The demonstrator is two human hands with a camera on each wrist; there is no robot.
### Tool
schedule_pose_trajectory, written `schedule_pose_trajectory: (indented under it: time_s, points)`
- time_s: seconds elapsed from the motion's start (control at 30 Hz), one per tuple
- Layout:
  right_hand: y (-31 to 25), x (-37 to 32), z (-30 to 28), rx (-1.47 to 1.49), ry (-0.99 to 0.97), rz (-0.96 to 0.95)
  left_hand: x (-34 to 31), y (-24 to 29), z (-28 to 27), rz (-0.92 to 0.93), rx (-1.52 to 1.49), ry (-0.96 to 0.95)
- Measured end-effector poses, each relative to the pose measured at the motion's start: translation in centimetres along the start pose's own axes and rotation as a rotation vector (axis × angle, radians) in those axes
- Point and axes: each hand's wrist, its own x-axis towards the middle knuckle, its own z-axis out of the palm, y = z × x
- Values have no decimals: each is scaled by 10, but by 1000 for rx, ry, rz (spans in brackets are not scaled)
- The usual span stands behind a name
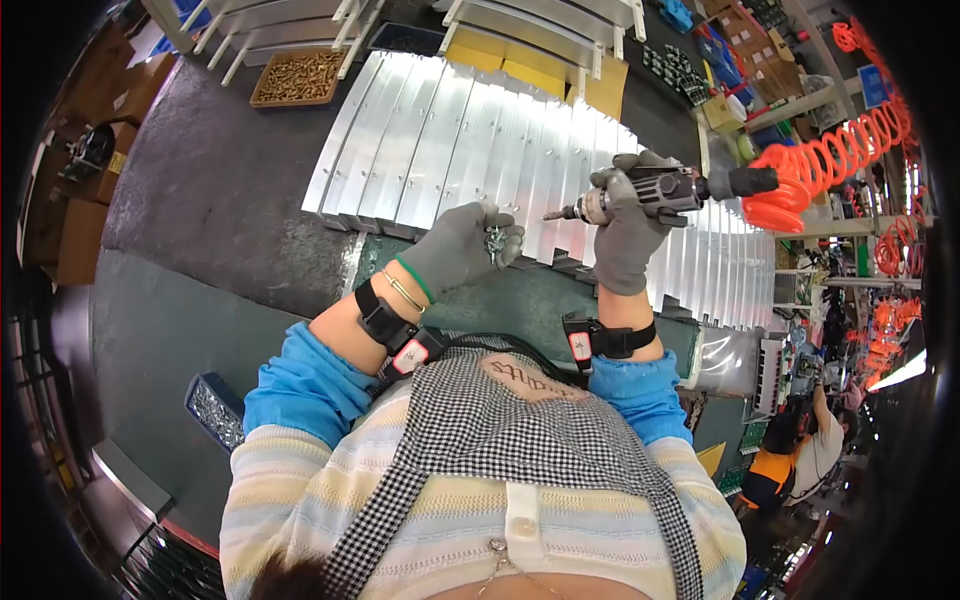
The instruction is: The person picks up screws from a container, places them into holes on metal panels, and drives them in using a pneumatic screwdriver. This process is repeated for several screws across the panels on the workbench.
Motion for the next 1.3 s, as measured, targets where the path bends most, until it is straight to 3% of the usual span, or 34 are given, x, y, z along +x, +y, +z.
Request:
schedule_pose_trajectory:
  time_s: [0.13, 0.47, 0.67, 0.9, 1.07, 1.3]
  points:
    - [13, 0, 7, -54, 44, -11, 1, 0, -4, 57, 116, -20]
    - [13, 5, 7, -80, -74, 66, 2, -9, 3, 145, 393, 53]
    - [21, 5, 4, -149, -124, 104, 5, -14, 19, 258, 222, 101]
    - [-17, 20, 8, 102, -94, 61, 15, -10, 16, 182, 233, 80]
    - [-28, 32, 1, 59, -17, -50, 25, -6, 26, 131, 38, -37]
    - [-20, 18, -4, 67, 79, 1, 30, -14, 22, 48, 143, -65]
